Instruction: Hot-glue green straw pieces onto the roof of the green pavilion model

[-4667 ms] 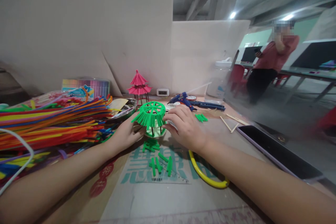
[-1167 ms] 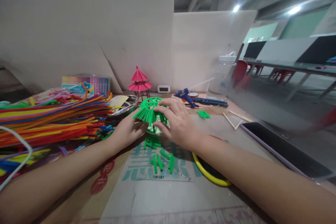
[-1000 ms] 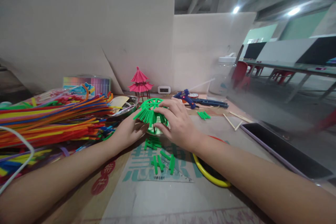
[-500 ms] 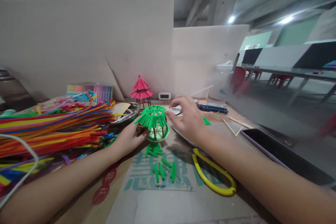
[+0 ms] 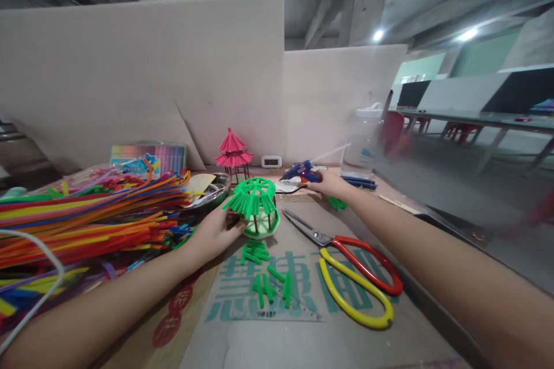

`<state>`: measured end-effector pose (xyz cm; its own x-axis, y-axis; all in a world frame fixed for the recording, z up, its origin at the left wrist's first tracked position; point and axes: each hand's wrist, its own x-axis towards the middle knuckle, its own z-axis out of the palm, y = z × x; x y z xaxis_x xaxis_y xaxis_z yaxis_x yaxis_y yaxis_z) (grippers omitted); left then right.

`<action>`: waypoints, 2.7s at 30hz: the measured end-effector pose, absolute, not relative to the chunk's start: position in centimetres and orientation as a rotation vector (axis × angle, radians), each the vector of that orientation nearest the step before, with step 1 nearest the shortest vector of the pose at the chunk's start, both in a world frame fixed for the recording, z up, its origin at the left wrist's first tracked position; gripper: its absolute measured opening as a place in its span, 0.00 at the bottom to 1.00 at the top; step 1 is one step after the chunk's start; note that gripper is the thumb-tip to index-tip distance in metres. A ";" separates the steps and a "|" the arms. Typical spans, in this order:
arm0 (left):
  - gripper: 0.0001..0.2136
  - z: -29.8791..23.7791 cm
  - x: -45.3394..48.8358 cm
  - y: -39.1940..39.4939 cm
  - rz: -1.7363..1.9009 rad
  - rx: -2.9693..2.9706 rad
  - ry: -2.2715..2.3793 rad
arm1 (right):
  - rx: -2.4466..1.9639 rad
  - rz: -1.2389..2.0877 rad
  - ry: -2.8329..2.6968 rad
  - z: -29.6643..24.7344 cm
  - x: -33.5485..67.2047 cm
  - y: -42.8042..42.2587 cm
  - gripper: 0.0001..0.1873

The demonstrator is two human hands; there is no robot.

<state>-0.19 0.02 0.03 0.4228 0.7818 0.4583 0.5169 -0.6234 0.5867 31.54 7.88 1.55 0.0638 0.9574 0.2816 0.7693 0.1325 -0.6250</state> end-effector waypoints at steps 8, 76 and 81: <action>0.28 -0.4 -0.4 0.1 1.104 2.311 1.130 | -1.799 0.339 -1.731 1.1 29.2 10.0 0.11; 0.25 -0.8 -0.7 0.8 1.109 2.273 1.331 | -1.267 0.172 -1.834 1.6 25.3 -6.2 0.13; 0.24 -0.7 -0.7 0.8 1.133 2.254 1.287 | -1.223 0.161 -1.854 1.2 25.4 -6.1 0.15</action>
<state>-0.70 0.77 -0.74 0.2844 0.8281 0.4832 0.5846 -0.5492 0.5972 25.38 -6.08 1.22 -0.1247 0.7935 0.5956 0.6789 0.5060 -0.5320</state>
